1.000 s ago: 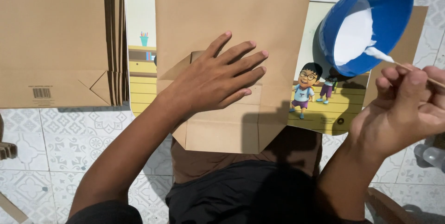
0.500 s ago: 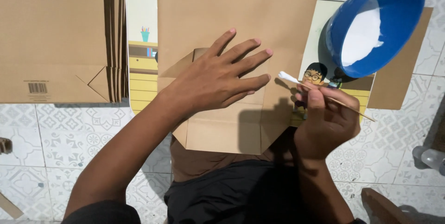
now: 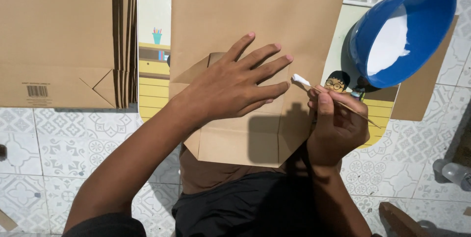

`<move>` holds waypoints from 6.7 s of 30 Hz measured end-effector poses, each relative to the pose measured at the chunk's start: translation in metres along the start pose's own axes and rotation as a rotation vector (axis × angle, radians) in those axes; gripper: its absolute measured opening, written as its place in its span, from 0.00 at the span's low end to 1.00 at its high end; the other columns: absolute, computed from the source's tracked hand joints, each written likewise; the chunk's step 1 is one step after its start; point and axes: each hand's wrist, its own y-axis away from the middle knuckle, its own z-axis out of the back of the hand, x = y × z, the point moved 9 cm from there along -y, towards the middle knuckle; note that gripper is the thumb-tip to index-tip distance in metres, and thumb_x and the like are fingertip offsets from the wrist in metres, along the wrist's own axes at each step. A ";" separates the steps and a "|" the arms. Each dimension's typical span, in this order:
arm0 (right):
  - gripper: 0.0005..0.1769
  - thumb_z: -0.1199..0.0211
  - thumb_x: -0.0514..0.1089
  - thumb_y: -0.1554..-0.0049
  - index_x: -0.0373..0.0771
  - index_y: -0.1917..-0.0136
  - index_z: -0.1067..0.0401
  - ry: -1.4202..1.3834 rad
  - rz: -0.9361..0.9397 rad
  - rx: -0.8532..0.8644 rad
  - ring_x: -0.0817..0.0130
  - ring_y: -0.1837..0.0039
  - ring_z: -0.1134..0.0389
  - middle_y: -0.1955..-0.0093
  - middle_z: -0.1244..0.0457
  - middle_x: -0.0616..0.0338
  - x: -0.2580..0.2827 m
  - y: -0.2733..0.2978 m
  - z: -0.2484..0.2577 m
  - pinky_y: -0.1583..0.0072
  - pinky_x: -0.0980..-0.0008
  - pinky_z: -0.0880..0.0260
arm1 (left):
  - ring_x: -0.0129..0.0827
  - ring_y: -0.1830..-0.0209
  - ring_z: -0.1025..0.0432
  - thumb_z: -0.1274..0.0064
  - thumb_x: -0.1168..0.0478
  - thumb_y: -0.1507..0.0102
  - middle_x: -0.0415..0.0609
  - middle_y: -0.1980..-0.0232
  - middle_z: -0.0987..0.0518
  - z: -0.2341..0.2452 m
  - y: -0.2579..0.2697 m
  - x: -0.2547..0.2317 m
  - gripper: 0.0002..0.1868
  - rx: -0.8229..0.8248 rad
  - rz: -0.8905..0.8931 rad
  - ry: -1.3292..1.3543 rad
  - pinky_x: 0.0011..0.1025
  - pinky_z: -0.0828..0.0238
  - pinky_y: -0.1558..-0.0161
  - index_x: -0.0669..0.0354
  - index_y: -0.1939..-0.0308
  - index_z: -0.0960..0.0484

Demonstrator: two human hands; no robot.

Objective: Applying glue to the bottom flaps of paper bags and folding them to complete the assembly.

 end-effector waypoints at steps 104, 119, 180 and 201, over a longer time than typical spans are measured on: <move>0.09 0.40 0.27 0.33 0.32 0.43 0.37 -0.005 -0.028 -0.032 0.63 0.48 0.26 0.49 0.31 0.42 -0.021 0.015 0.012 0.46 0.72 0.22 | 0.43 0.23 0.41 0.47 0.48 0.28 0.45 0.25 0.29 -0.002 -0.002 0.000 0.13 0.005 -0.004 -0.013 0.51 0.57 0.23 0.41 0.42 0.19; 0.20 0.39 0.51 0.32 0.33 0.40 0.37 -0.301 -0.155 -0.212 0.68 0.50 0.27 0.48 0.33 0.49 -0.030 0.046 0.064 0.48 0.76 0.22 | 0.45 0.23 0.42 0.48 0.48 0.31 0.48 0.26 0.31 0.004 -0.005 -0.007 0.16 0.050 -0.028 -0.040 0.53 0.54 0.24 0.48 0.44 0.24; 0.06 0.38 0.30 0.38 0.29 0.47 0.31 -0.221 -0.252 0.298 0.70 0.50 0.28 0.48 0.29 0.47 0.057 0.042 -0.131 0.49 0.78 0.27 | 0.47 0.41 0.22 0.30 0.63 0.40 0.59 0.35 0.25 0.074 0.145 0.021 0.21 -0.404 0.615 0.025 0.42 0.27 0.33 0.73 0.49 0.18; 0.07 0.39 0.28 0.38 0.26 0.45 0.31 -0.231 -0.145 0.338 0.67 0.48 0.28 0.46 0.30 0.43 0.060 0.046 -0.142 0.44 0.74 0.25 | 0.39 0.43 0.28 0.31 0.59 0.41 0.48 0.46 0.17 0.075 0.148 0.025 0.20 -0.412 0.642 0.017 0.51 0.41 0.28 0.66 0.49 0.15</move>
